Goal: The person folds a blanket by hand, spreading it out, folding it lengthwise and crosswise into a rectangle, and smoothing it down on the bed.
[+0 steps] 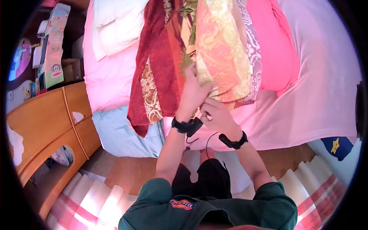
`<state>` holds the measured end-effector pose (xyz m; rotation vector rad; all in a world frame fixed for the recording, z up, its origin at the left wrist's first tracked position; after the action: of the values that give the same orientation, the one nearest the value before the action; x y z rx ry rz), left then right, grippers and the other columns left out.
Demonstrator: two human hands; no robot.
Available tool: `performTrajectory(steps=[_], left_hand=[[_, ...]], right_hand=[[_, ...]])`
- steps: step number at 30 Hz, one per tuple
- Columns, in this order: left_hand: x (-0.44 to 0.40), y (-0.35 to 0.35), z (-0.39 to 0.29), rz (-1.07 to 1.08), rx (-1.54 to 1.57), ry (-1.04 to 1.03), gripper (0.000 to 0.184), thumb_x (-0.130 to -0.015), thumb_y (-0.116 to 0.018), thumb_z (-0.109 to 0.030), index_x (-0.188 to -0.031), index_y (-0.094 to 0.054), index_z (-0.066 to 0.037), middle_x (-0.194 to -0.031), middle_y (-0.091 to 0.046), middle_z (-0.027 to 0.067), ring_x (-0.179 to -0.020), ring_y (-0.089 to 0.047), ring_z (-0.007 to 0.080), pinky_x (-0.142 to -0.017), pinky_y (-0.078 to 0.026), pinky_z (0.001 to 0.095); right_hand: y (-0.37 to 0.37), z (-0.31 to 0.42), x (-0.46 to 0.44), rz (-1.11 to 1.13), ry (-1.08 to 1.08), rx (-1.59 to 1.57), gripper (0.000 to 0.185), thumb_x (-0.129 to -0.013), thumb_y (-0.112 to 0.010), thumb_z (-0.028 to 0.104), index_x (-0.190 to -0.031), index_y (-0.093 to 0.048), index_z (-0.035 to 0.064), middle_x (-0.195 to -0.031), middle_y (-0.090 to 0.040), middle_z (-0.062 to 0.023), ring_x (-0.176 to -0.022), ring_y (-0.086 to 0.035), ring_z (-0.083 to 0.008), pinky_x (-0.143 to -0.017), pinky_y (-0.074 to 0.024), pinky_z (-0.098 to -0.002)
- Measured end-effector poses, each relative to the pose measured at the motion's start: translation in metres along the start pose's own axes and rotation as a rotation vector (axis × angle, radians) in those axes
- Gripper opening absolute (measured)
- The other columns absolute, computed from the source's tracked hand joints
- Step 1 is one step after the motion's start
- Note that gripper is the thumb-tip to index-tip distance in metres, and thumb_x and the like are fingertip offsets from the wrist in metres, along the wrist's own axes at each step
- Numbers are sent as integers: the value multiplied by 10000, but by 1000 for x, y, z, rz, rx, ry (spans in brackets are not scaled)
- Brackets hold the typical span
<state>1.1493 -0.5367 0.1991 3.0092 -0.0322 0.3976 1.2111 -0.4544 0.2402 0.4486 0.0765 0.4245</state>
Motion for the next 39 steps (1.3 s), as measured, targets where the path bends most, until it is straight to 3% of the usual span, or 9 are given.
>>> performTrajectory(steps=[4,11,17,25,27,29,34,36,39], left_hand=[[34,44,73,122,216,327,452,-825,-455,47,-1257,-332,10,-1078,-544,173,-971,-564,204,-821,-445,296],[92,111,130,-13,92,19,452,-821,-353,94,-1256,-349,-29,-1047,-577,138,-992,-568,197,-848,-430,287],[104,113,142,115,-31,147,492,-816,-368,84,-1279,-364,-80,-975,-571,165,-827,-609,197,-727,-467,304],[93,131,164,186,21,222,412,-861,-450,7,-1258,-435,-106,-645,-482,102,-565,-520,161,-552,-428,291],[88,164,181,-29,224,109,353,-851,-484,-1,-1195,-477,-79,-748,-533,118,-698,-553,161,-635,-442,275],[89,244,189,-416,-178,34,326,-834,-575,-96,-1141,-490,-31,-889,-603,157,-748,-588,341,-672,-482,403],[97,359,229,-815,-936,-25,333,-861,-594,-255,-1075,-544,-5,-939,-623,182,-801,-577,392,-755,-456,489],[80,366,305,-485,-557,438,359,-875,-568,-306,-1044,-573,11,-951,-640,186,-792,-584,403,-738,-464,446],[64,327,314,152,-421,510,410,-881,-552,-366,-997,-601,25,-918,-650,186,-747,-596,358,-718,-464,406]], right_hand=[[-57,28,4,192,158,-2,151,-609,-586,12,-678,-453,23,-723,-482,-98,-657,-503,-284,-575,-420,-364],[-125,69,10,419,154,-241,132,-769,-577,81,-876,-529,23,-888,-517,-105,-760,-537,-301,-674,-456,-365],[-56,-1,-16,-526,-228,631,686,-750,-650,183,-1300,-312,-50,-1153,-485,-208,-1156,-369,-406,-995,-245,-510],[-107,-57,-41,-91,-594,213,372,-776,-639,175,-1074,-565,-35,-885,-641,-220,-836,-622,-362,-732,-481,-397],[-129,-38,-37,-78,-475,331,291,-786,-620,175,-996,-603,-25,-795,-643,-216,-756,-628,-373,-660,-495,-398],[-175,-10,-30,119,-241,397,309,-782,-623,239,-963,-586,-9,-786,-624,-231,-683,-622,-378,-591,-492,-433],[-261,61,-7,326,-237,433,208,-805,-547,176,-882,-528,-16,-689,-587,-190,-663,-603,-394,-594,-487,-489],[-292,88,-6,446,-183,297,234,-801,-549,158,-920,-474,-30,-689,-588,-200,-654,-601,-402,-567,-483,-492],[-314,109,-7,535,-216,252,250,-797,-550,137,-933,-425,-33,-681,-584,-211,-621,-596,-409,-548,-480,-490]])
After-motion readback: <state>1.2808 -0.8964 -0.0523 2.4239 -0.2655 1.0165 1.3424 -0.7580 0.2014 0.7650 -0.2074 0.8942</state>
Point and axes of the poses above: each hand's wrist, its own x-axis away from the middle knuckle, its own y-axis out of the back of the hand, z = x × y, the point moved 9 cm from there along -x, towards the middle knuckle
